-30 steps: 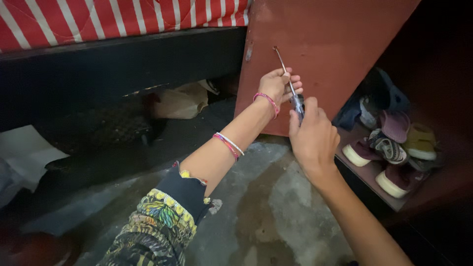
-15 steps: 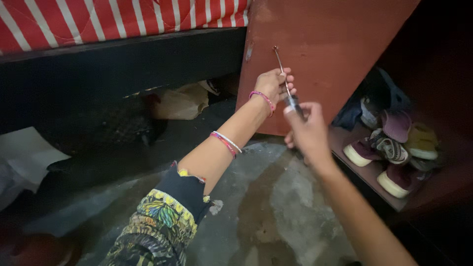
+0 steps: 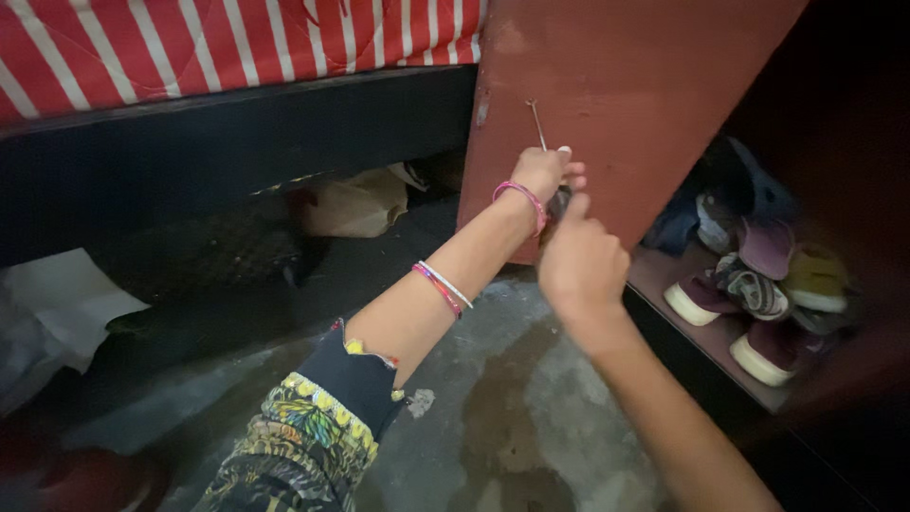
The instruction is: The person uses a screwdriver to remove and reattach a knob to a wooden drawer. They then wipe the drawer with a cloth and place it back into a cabinet.
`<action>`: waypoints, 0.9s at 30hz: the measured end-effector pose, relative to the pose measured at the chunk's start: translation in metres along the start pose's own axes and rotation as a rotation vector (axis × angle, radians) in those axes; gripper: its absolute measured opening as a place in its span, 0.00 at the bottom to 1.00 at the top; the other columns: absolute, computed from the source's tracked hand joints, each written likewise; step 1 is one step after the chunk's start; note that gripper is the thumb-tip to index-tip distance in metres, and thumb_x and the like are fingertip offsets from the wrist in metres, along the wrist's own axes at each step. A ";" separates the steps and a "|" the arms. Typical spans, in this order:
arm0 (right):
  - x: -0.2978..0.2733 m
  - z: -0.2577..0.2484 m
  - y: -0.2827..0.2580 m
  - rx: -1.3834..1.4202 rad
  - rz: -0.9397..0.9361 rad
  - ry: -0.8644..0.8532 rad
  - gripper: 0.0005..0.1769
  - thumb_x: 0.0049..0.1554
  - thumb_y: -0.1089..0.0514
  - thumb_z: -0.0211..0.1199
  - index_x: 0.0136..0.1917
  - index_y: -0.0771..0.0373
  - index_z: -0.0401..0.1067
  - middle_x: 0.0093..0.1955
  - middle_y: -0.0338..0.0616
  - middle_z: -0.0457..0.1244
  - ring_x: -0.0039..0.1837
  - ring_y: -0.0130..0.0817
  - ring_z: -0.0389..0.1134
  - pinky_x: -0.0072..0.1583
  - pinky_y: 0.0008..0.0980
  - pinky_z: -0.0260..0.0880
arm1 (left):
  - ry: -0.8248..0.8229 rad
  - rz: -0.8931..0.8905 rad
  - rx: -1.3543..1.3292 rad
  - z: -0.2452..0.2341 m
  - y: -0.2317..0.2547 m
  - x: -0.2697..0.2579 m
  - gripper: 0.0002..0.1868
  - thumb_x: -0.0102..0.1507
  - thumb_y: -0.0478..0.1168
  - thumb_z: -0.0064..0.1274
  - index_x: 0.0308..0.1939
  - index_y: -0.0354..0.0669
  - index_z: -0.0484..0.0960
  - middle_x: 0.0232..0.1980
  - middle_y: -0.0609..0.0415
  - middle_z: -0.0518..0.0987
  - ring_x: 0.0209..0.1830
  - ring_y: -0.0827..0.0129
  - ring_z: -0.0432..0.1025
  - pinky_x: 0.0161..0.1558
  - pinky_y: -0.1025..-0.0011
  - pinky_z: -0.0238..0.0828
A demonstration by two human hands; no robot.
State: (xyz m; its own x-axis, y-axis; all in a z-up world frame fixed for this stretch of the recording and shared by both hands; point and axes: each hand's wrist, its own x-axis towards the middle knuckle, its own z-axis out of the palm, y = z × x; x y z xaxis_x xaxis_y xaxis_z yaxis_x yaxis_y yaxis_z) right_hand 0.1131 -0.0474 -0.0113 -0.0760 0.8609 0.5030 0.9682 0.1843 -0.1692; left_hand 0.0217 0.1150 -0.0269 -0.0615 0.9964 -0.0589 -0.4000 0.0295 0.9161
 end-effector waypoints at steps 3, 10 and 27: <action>-0.007 0.007 -0.002 -0.030 -0.004 0.076 0.16 0.65 0.56 0.54 0.62 0.67 0.60 0.45 0.63 0.68 0.40 0.60 0.73 0.41 0.54 0.73 | 0.049 -0.026 -0.120 0.007 -0.007 -0.005 0.10 0.69 0.36 0.40 0.48 0.36 0.76 0.30 0.54 0.74 0.23 0.69 0.68 0.25 0.65 0.68; 0.013 0.014 0.039 1.360 0.257 -0.470 0.20 0.57 0.54 0.57 0.59 0.64 0.60 0.39 0.48 0.65 0.34 0.38 0.69 0.33 0.37 0.71 | -0.019 -0.094 -0.515 0.002 -0.007 -0.005 0.15 0.72 0.40 0.28 0.45 0.39 0.73 0.22 0.64 0.55 0.15 0.79 0.50 0.21 0.70 0.59; -0.014 -0.019 -0.001 0.094 -0.087 0.127 0.25 0.60 0.51 0.59 0.69 0.54 0.59 0.45 0.60 0.66 0.37 0.64 0.69 0.37 0.62 0.67 | -0.043 -0.113 -0.293 -0.004 -0.017 0.019 0.10 0.71 0.40 0.40 0.44 0.37 0.74 0.26 0.56 0.71 0.21 0.71 0.65 0.28 0.65 0.71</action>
State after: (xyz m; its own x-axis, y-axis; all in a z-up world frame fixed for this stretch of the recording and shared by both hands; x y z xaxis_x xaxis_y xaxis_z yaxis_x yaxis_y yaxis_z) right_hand 0.1174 -0.0686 -0.0022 -0.1222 0.7740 0.6213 0.9323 0.3042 -0.1956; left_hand 0.0238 0.1333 -0.0457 0.0347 0.9907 -0.1314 -0.6491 0.1223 0.7508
